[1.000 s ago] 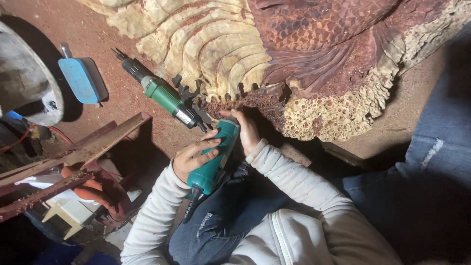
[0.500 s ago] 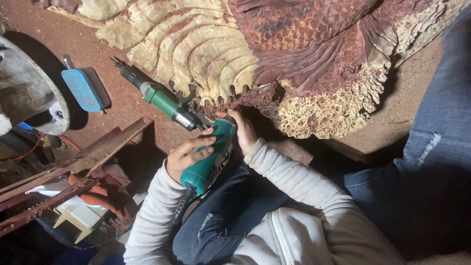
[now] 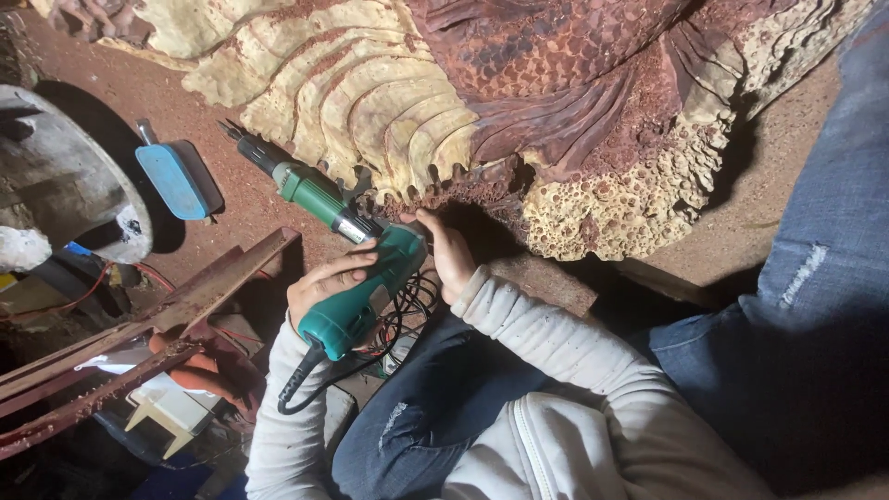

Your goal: Using handheld rotary carving tools to add fine texture and detail to a large wooden sculpture.

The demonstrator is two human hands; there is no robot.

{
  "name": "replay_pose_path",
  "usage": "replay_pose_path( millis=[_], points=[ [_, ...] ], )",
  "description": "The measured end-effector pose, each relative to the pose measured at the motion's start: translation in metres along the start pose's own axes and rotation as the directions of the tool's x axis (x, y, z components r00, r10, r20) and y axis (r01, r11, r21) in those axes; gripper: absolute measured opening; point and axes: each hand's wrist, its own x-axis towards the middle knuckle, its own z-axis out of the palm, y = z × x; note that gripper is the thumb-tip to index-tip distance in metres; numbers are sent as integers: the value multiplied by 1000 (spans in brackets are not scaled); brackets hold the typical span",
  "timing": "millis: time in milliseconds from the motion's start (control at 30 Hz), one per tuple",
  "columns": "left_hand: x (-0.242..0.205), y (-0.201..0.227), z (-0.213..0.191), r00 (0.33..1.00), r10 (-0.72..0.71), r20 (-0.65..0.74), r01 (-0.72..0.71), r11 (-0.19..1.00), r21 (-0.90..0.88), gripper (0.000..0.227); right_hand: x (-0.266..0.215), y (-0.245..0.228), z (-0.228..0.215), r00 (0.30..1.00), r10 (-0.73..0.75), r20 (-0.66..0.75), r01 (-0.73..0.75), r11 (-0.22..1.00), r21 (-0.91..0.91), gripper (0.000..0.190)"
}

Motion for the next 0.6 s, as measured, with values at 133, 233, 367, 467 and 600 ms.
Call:
replay_pose_path(
  millis=[133,233,367,467,600],
  points=[
    [-6,-14,-2,1000,14,16,-13,999,-48,38,2,-1,0,1000,11,-9,-10,1000,0,47],
    [-4,-13,1,1000,4,20,-4,1000,-1,32,4,3,-2,1000,13,-16,-13,999,30,47],
    [-15,-21,0,1000,-12,-4,13,1000,27,32,-2,-7,1,1000,-1,-10,1,1000,-5,47],
    [-22,-27,1,1000,-1,-22,1,1000,4,43,-1,-7,2,1000,-13,-20,13,1000,-8,46],
    [-29,-26,9,998,40,-46,-41,999,-4,33,-3,-6,-4,998,-56,2,56,997,-49,46]
  ],
)
